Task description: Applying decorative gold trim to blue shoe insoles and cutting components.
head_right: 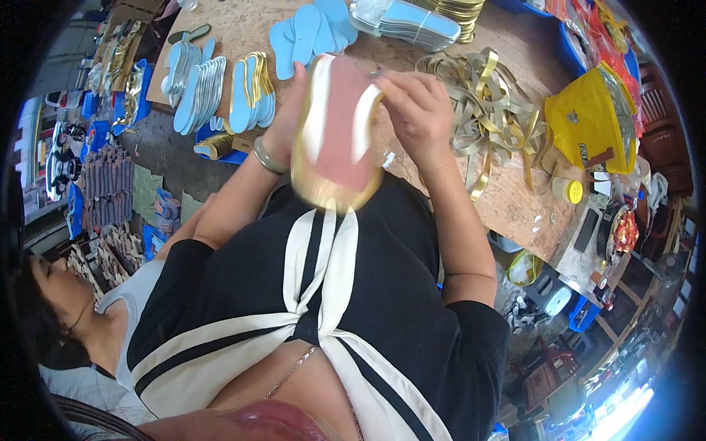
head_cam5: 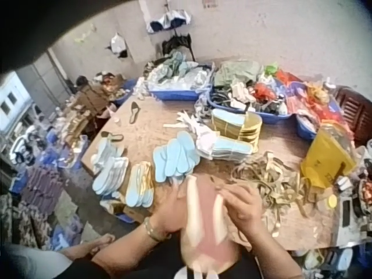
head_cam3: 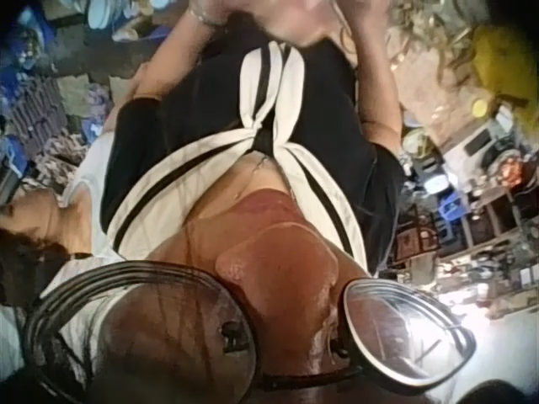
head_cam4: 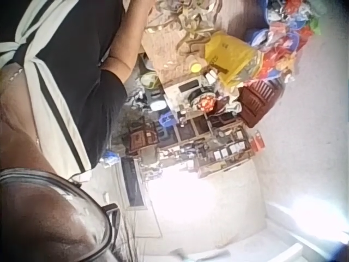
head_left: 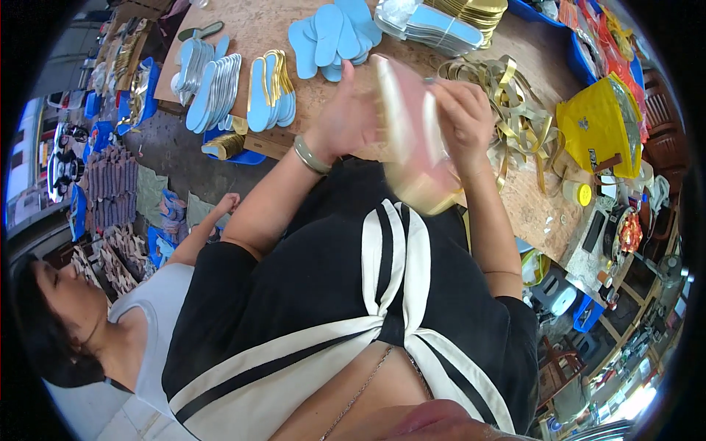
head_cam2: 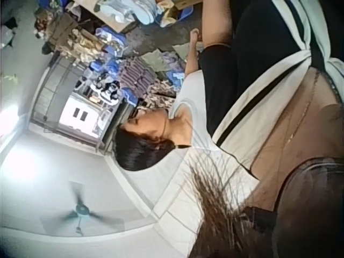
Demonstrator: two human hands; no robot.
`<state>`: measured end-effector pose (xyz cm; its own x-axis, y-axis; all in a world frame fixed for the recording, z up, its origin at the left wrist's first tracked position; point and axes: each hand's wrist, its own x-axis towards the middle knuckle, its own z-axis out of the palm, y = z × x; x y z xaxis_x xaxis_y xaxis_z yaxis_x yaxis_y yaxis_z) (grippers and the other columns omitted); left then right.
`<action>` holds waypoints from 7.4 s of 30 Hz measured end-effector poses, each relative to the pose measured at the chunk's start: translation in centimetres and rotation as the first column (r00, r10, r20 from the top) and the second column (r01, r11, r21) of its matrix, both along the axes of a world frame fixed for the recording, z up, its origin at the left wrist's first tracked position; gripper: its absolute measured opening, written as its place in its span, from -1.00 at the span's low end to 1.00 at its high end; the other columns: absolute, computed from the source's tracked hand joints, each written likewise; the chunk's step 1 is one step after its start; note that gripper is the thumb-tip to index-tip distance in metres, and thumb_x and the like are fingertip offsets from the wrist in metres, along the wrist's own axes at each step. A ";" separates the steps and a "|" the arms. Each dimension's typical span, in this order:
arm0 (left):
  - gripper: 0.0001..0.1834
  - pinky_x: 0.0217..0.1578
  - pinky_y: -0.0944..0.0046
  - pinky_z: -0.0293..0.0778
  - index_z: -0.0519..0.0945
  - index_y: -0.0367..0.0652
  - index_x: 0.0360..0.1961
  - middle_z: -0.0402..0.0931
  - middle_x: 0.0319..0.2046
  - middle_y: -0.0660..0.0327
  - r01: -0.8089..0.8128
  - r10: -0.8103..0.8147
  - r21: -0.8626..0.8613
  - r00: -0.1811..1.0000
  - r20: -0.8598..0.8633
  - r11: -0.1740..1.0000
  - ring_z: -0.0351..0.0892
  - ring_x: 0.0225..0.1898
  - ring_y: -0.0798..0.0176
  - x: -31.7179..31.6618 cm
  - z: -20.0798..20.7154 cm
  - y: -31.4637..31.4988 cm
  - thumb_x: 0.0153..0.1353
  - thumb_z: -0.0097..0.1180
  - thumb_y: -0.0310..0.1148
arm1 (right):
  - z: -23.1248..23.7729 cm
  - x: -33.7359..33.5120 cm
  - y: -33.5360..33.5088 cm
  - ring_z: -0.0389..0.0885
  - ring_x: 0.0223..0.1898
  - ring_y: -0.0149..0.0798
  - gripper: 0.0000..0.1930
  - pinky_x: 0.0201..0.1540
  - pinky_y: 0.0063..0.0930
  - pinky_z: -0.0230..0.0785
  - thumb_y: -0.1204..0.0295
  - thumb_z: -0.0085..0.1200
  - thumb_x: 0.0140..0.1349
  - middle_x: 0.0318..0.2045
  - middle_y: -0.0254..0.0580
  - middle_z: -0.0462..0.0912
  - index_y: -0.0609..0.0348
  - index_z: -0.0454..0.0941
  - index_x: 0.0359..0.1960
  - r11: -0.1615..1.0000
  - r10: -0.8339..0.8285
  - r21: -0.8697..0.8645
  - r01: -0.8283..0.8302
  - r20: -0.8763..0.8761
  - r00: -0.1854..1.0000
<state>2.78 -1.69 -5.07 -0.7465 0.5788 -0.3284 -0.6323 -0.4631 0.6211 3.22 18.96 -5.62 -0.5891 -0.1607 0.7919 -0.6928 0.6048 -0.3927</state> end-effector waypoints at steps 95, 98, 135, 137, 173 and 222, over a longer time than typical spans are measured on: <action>-0.60 -0.26 0.44 0.44 0.47 -0.24 -0.23 0.54 -0.36 0.23 -0.230 0.021 -0.437 0.901 -0.433 0.870 0.56 -0.34 0.40 8.9 1.6 1.7 0.40 -0.23 -0.10 | -0.1 5.3 -3.3 0.57 -0.13 -0.18 -0.39 -0.08 -0.34 0.46 0.01 -0.34 0.39 -0.05 0.13 0.52 0.45 0.29 0.05 0.338 0.853 -0.933 0.120 0.358 0.379; -0.69 -0.32 0.49 0.43 0.47 -0.24 -0.26 0.53 -0.40 0.27 -0.245 0.018 -0.467 0.899 -0.439 0.849 0.54 -0.40 0.45 8.3 1.8 2.5 0.39 -0.16 -0.20 | 0.1 5.0 -2.8 0.55 -0.08 -0.14 -0.39 -0.06 -0.30 0.45 0.02 -0.33 0.39 -0.02 0.16 0.50 0.46 0.27 0.07 0.334 0.863 -0.938 0.096 0.345 0.368; -0.69 -0.25 0.39 0.48 0.50 -0.28 -0.03 0.61 -0.34 0.19 -0.468 0.094 -0.742 0.868 -0.487 0.479 0.58 -0.35 0.41 4.2 -3.7 -10.8 0.26 -0.02 -0.33 | -8.2 3.0 -3.1 0.26 -0.52 -0.49 -0.69 -0.42 -0.60 0.20 0.42 0.14 0.11 -0.56 -0.42 0.26 0.21 0.40 -0.13 0.899 0.341 -0.429 0.087 0.812 0.474; -0.70 -0.25 0.39 0.48 0.51 -0.28 -0.07 0.61 -0.33 0.17 -0.654 0.220 -0.712 0.756 -0.616 0.256 0.59 -0.35 0.42 2.9 -3.1 -15.5 0.25 -0.03 -0.34 | -7.5 2.8 -4.9 0.28 -0.50 -0.48 -0.60 -0.40 -0.59 0.22 0.44 0.16 0.09 -0.55 -0.41 0.26 0.20 0.37 -0.02 0.937 0.289 -0.349 0.025 0.812 0.508; -0.55 0.01 0.22 0.40 0.49 -0.16 0.06 0.55 -0.05 0.05 -0.469 0.469 -0.805 0.655 -0.593 -0.363 0.54 -0.02 0.09 -29.1 -19.3 -67.5 0.14 0.07 -0.25 | -9.8 -13.7 -35.5 0.24 0.22 0.01 0.03 0.25 -0.31 0.07 0.44 0.42 -0.25 0.18 0.14 0.28 0.36 0.03 0.30 0.986 -0.029 0.105 -0.133 0.878 0.479; -0.13 0.14 0.21 0.29 0.22 -0.27 0.19 0.29 0.08 -0.01 -0.879 0.086 -0.477 0.474 -0.877 -0.018 0.32 0.11 0.10 -32.5 -7.5 -49.0 -0.18 0.35 -0.30 | -8.9 -20.4 -31.4 0.51 -0.26 -0.32 -0.56 -0.16 -0.44 0.34 0.47 0.02 0.07 -0.20 -0.17 0.52 0.30 0.34 0.04 0.652 0.649 -0.691 0.312 0.721 0.242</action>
<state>-29.72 -50.73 -12.59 -0.8434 -0.4019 0.3564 0.0721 0.5728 0.8165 -17.19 -12.41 -14.52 -0.9201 -0.1770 -0.3493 0.3820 -0.2091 -0.9002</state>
